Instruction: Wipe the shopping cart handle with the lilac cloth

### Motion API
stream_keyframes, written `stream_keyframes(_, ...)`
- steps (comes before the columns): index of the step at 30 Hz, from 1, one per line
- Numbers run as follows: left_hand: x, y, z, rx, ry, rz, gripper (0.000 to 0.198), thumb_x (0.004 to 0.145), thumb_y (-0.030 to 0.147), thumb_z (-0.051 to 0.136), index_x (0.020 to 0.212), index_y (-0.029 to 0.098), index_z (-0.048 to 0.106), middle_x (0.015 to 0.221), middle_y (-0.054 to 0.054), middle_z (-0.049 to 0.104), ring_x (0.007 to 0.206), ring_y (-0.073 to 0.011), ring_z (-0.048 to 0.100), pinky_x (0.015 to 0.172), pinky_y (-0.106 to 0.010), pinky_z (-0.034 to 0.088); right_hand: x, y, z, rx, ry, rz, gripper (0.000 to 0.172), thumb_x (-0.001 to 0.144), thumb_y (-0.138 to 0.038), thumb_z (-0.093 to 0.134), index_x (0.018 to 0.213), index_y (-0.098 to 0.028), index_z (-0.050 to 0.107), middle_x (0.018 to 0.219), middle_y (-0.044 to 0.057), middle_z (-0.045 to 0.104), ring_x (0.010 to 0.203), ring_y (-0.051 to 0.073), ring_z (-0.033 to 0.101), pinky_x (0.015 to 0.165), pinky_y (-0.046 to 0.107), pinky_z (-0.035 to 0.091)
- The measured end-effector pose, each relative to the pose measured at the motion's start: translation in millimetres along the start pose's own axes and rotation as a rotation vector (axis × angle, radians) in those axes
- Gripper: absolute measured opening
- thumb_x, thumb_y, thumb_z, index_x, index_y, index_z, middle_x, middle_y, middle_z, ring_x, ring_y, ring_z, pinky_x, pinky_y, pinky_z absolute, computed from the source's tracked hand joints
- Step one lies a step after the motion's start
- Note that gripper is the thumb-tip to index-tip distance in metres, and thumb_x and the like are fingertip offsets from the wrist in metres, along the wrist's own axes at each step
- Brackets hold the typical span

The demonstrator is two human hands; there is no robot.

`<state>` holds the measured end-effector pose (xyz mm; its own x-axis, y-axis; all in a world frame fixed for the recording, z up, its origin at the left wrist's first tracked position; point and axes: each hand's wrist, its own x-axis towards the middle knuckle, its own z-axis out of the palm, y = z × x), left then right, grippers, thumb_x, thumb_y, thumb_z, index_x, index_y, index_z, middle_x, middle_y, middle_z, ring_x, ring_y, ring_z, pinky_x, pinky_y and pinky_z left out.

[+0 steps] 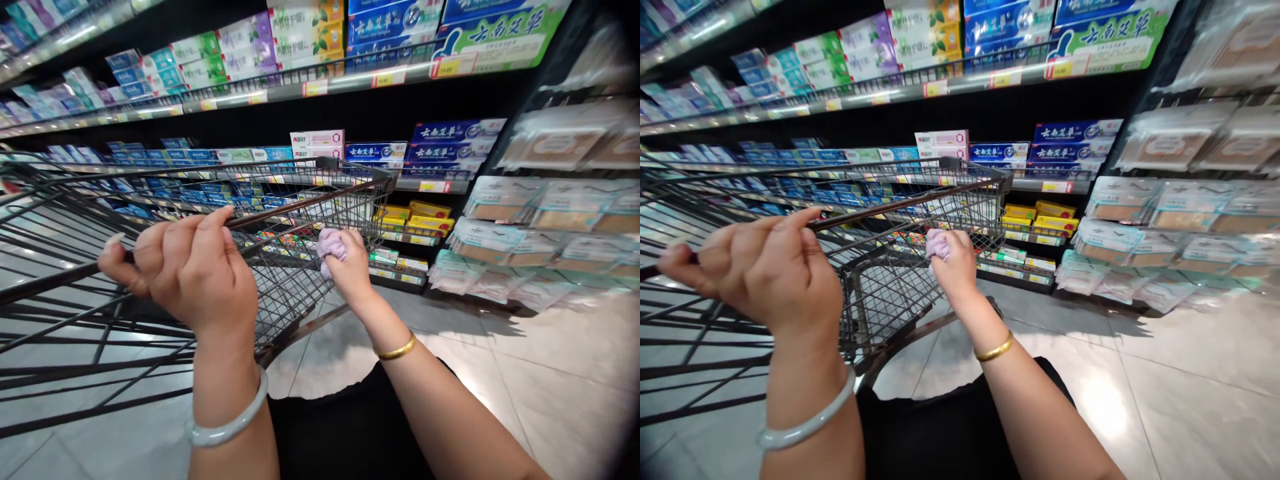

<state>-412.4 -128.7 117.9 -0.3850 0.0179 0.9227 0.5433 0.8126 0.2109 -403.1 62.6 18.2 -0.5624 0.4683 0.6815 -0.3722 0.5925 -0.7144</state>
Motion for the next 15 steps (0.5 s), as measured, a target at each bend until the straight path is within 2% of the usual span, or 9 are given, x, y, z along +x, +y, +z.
stream_keyframes(2,0.0,-0.2,-0.2,-0.003,0.01,0.007,0.033,0.095,0.03,0.051,0.116,0.041,0.074,0.11,-0.004,0.075,0.119,-0.0319,0.058,0.12,-0.065,0.019,-6.2,-1.0,3.8,-0.041,0.022,-0.003,0.025,0.07,-0.006,0.059,0.086,-0.023,0.067,0.103,0.004,0.064,0.103,0.022,0.059,0.096,0.04,0.05)
stream_keyframes(6,-1.8,-0.6,0.3,0.039,0.006,0.027,0.036,0.094,0.026,0.05,0.116,0.042,0.074,0.108,-0.004,0.076,0.123,-0.0318,0.057,0.119,-0.066,0.02,-28.6,-21.3,17.6,-0.091,-0.238,-0.214,0.031,0.074,-0.008,0.063,0.099,-0.025,0.07,0.115,0.007,0.063,0.11,0.023,0.058,0.096,0.04,0.05)
stream_keyframes(8,-2.3,-0.2,0.8,0.05,0.001,0.037,0.036,0.094,0.027,0.05,0.118,0.04,0.074,0.108,-0.005,0.076,0.124,-0.0318,0.057,0.119,-0.065,0.022,-30.2,-20.7,17.0,-0.114,-0.249,-0.211,0.032,0.073,-0.008,0.063,0.099,-0.026,0.07,0.115,0.007,0.063,0.109,0.023,0.058,0.096,0.04,0.049)
stream_keyframes(11,-1.7,0.9,1.6,0.035,0.045,0.041,0.033,0.096,0.028,0.052,0.117,0.038,0.075,0.107,-0.005,0.076,0.12,-0.0307,0.058,0.119,-0.066,0.023,-18.4,5.3,7.1,-0.095,-0.042,-0.046,0.027,0.07,-0.007,0.06,0.09,-0.025,0.067,0.109,0.006,0.062,0.105,0.023,0.057,0.097,0.04,0.048)
stream_keyframes(13,-1.0,1.7,1.7,0.028,0.063,0.036,0.03,0.097,0.031,0.053,0.114,0.035,0.077,0.104,-0.005,0.076,0.117,-0.0291,0.058,0.118,-0.064,0.023,-12.0,28.1,4.4,-0.061,0.113,0.132,0.024,0.07,-0.012,0.059,0.089,-0.024,0.064,0.105,0.005,0.061,0.102,0.022,0.057,0.097,0.04,0.047)
stream_keyframes(15,-0.5,2.3,1.7,0.03,0.058,0.029,0.03,0.099,0.033,0.05,0.111,0.033,0.078,0.098,-0.005,0.075,0.114,-0.0281,0.058,0.117,-0.061,0.024,-15.6,40.6,10.9,0.019,0.215,0.329,0.023,0.069,-0.017,0.059,0.09,-0.023,0.061,0.097,0.003,0.06,0.096,0.021,0.056,0.094,0.039,0.048)
